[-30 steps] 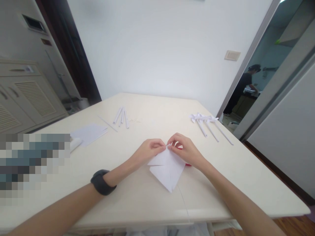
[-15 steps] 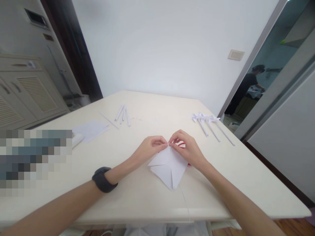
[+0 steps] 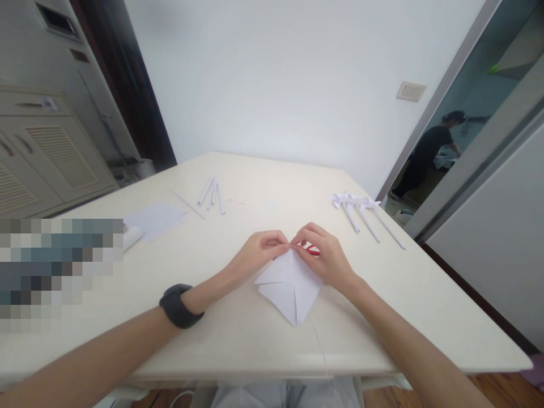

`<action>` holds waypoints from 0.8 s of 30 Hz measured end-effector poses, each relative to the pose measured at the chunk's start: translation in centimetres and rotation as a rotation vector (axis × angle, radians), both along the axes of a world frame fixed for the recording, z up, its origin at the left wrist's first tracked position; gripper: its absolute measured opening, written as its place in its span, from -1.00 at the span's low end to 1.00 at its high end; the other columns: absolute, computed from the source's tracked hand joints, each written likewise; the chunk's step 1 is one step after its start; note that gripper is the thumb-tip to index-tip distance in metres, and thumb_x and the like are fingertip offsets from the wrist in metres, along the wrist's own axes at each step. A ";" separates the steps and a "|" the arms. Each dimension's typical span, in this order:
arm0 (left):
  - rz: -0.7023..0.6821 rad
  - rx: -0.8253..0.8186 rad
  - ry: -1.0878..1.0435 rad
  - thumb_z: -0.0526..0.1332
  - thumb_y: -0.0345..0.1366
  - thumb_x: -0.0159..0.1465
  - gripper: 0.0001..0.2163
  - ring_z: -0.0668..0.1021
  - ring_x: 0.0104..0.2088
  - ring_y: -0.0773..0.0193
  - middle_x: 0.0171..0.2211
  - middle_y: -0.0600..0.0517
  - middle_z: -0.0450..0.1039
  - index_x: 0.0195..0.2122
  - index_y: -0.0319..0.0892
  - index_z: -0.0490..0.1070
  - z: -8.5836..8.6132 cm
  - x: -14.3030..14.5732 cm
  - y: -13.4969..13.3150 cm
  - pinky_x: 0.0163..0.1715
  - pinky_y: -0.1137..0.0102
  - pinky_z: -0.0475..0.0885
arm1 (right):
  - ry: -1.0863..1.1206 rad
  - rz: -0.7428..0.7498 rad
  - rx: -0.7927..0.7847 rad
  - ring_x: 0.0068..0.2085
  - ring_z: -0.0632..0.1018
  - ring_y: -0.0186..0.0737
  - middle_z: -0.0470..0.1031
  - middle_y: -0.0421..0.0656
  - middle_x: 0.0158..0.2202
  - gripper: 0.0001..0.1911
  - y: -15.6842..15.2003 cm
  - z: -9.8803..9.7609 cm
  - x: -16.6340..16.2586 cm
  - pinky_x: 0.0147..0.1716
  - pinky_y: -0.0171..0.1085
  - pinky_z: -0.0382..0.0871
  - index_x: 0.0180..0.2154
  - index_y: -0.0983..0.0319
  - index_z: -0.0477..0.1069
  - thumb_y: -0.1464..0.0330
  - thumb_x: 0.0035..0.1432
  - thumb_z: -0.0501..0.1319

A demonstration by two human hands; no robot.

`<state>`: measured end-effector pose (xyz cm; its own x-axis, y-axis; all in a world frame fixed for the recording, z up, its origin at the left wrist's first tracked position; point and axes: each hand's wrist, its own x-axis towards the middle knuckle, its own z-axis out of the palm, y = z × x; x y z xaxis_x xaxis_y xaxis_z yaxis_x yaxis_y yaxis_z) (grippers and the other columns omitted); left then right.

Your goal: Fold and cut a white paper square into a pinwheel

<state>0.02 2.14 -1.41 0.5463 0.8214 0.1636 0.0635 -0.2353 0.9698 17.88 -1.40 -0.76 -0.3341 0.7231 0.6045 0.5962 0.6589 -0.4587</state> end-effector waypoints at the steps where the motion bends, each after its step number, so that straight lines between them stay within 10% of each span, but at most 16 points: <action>1: 0.001 -0.003 -0.004 0.16 -0.32 0.17 -0.88 0.33 -0.48 0.40 -0.54 0.14 0.27 -0.48 -0.21 0.37 0.1 0.0 -0.1 -0.48 0.50 0.18 | -0.028 -0.004 0.024 -0.29 0.43 -0.25 0.37 -0.16 -0.32 -0.88 0.0 0.0 0.0 -0.30 -0.27 0.32 -0.34 0.19 0.39 0.48 0.18 0.11; 11: -0.015 0.028 -0.053 0.16 -0.30 0.21 -0.85 0.33 -0.48 0.41 -0.52 0.14 0.27 -0.48 -0.22 0.33 0.5 0.1 -0.7 -0.49 0.51 0.19 | -0.160 -0.008 0.239 -0.26 0.43 -0.21 0.42 -0.12 -0.29 -0.88 -0.1 0.0 0.6 -0.26 -0.20 0.28 -0.31 0.20 0.42 0.46 0.18 0.12; 24: 0.091 0.275 0.091 0.11 -0.27 0.23 -0.85 0.48 -0.40 0.33 -0.46 0.08 0.43 -0.42 -0.20 0.38 1.2 0.0 -1.7 -0.37 0.47 0.35 | 0.269 0.080 -0.303 -0.21 0.45 -0.26 0.40 -0.17 -0.26 -0.85 0.3 0.6 0.6 -0.31 -0.30 0.33 -0.42 0.20 0.40 0.32 0.17 0.18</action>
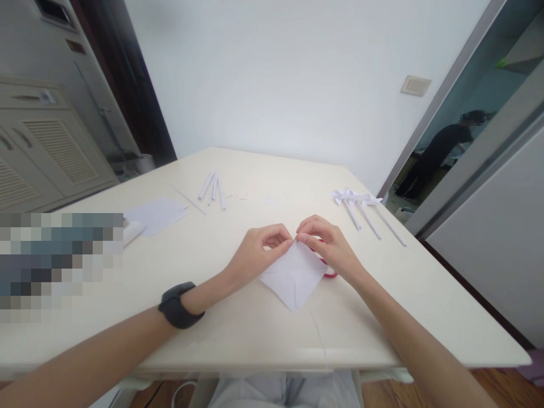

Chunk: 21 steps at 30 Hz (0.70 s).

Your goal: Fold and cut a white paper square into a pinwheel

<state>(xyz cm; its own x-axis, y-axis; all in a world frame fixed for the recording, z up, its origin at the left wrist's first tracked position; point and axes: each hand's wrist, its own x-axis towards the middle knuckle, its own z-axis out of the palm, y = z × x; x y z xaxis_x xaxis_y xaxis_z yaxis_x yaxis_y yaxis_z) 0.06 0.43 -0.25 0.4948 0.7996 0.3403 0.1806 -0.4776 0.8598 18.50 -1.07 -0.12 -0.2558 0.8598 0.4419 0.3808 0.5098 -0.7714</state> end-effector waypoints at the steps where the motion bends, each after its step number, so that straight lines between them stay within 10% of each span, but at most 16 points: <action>1: 0.005 0.019 0.015 0.10 -0.28 0.24 -0.85 0.49 -0.40 0.32 -0.47 0.08 0.44 -0.42 -0.20 0.38 0.0 0.0 0.0 -0.36 0.46 0.36 | 0.003 0.001 -0.036 -0.21 0.45 -0.26 0.40 -0.17 -0.26 -0.84 0.0 -0.1 0.0 -0.32 -0.30 0.33 -0.42 0.20 0.40 0.30 0.18 0.17; 21: 0.019 0.223 0.104 0.10 -0.34 0.24 -0.86 0.50 -0.44 0.38 -0.48 0.09 0.46 -0.42 -0.20 0.40 -0.5 0.1 0.0 -0.39 0.51 0.38 | -0.022 0.037 -0.051 -0.20 0.46 -0.28 0.40 -0.20 -0.24 -0.88 0.0 0.0 0.1 -0.21 -0.27 0.34 -0.41 0.20 0.42 0.28 0.09 0.26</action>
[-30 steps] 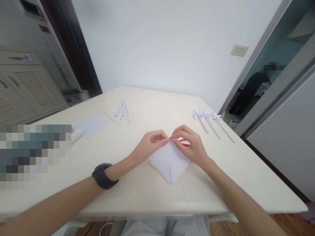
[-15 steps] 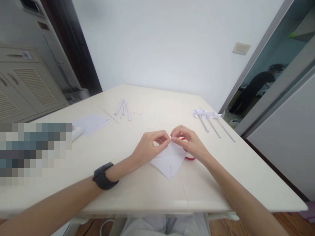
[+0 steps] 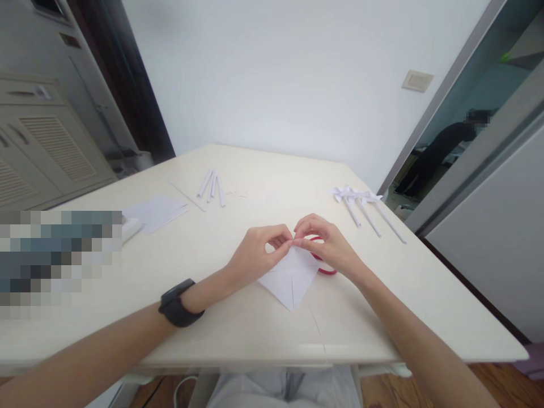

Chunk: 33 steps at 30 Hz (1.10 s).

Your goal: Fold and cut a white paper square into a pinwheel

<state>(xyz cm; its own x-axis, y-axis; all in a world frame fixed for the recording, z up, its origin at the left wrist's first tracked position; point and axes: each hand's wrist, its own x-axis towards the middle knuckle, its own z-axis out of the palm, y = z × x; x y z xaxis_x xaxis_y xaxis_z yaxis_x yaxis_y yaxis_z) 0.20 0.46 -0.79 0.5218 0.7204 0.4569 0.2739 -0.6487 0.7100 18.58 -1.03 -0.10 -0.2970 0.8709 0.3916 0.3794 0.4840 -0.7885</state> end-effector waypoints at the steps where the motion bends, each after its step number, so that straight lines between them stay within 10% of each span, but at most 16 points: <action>1: -0.002 0.003 0.001 0.10 -0.33 0.25 -0.85 0.50 -0.44 0.37 -0.48 0.09 0.46 -0.42 -0.20 0.40 0.0 0.0 0.0 -0.39 0.50 0.38 | 0.002 0.001 -0.008 -0.19 0.46 -0.28 0.40 -0.20 -0.24 -0.88 0.0 0.0 0.0 -0.21 -0.27 0.34 -0.41 0.20 0.42 0.28 0.09 0.26; 33: 0.015 -0.199 -0.059 0.13 -0.25 0.22 -0.84 0.49 -0.41 0.33 -0.45 0.07 0.45 -0.44 -0.19 0.38 0.1 0.1 0.2 -0.37 0.47 0.38 | -0.018 -0.085 0.005 -0.21 0.46 -0.26 0.42 -0.17 -0.25 -0.92 0.0 0.1 0.3 -0.24 -0.27 0.33 -0.37 0.19 0.43 0.34 0.13 0.19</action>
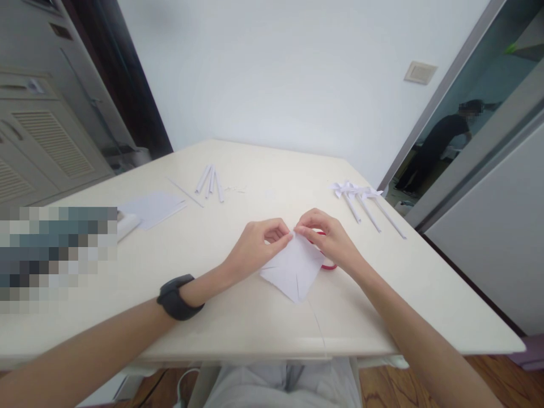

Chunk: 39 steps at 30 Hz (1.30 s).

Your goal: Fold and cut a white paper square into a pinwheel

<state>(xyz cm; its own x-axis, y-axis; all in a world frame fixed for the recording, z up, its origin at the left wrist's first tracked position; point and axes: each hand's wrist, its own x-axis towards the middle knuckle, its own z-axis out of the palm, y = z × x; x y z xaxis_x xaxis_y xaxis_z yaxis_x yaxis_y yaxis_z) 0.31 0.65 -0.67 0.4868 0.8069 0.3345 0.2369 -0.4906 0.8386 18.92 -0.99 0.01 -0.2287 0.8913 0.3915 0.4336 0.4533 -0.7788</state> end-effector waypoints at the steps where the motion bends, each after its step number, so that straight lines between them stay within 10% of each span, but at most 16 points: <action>1: 0.018 -0.025 -0.035 0.14 -0.23 0.22 -0.84 0.49 -0.41 0.33 -0.45 0.07 0.44 -0.44 -0.19 0.36 0.0 -0.1 0.1 -0.38 0.47 0.38 | 0.015 -0.004 -0.044 -0.20 0.46 -0.25 0.42 -0.16 -0.20 -0.89 0.1 0.1 0.3 -0.23 -0.26 0.34 -0.30 0.18 0.42 0.30 0.13 0.20; 8: 0.093 -0.180 -0.232 0.17 -0.21 0.16 -0.85 0.46 -0.39 0.31 -0.44 0.06 0.41 -0.44 -0.19 0.33 -0.1 -0.6 1.3 -0.38 0.46 0.36 | 0.041 -0.019 -0.240 -0.31 0.47 -0.26 0.43 -0.18 -0.34 -0.88 0.4 0.5 2.0 -0.36 -0.29 0.34 -0.39 0.23 0.38 0.30 0.11 0.17; 17: -0.168 -0.538 -0.312 -0.03 0.05 0.23 -0.55 0.53 -0.30 0.15 -0.27 -0.11 0.49 -0.15 -0.20 0.40 0.1 -0.7 1.8 -0.35 0.33 0.42 | 0.088 0.005 -0.195 -0.41 0.42 -0.30 0.41 -0.22 -0.41 -0.89 0.0 0.4 0.9 -0.52 -0.37 0.22 -0.34 0.21 0.41 0.32 0.10 0.16; 23: -0.149 -0.457 -0.090 0.24 -0.15 0.11 -0.78 0.54 -0.32 0.21 -0.34 -0.01 0.52 -0.30 -0.18 0.44 -0.3 -0.6 1.4 -0.36 0.40 0.37 | 0.074 0.016 -0.199 -0.44 0.43 -0.31 0.42 -0.23 -0.41 -0.86 -0.1 0.0 0.3 -0.55 -0.37 0.21 -0.27 0.17 0.38 0.30 0.09 0.18; 39: -0.134 -0.361 -0.077 0.18 -0.21 0.18 -0.83 0.56 -0.45 0.22 -0.41 0.01 0.54 -0.25 -0.15 0.37 -0.4 -0.3 0.9 -0.52 0.45 0.36 | 0.109 0.038 -0.066 -0.29 0.48 -0.28 0.45 -0.20 -0.36 -0.94 -0.1 -0.4 -0.5 -0.29 -0.31 0.32 -0.35 0.22 0.38 0.36 0.14 0.17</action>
<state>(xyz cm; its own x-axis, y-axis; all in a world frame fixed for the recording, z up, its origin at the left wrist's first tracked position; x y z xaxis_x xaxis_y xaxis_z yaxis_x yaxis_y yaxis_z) 0.03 1.60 -1.04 0.5805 0.8102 0.0807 0.1200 -0.1832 0.9757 18.47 -1.11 -0.41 -0.2224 0.9073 0.3568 0.3284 0.4143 -0.8488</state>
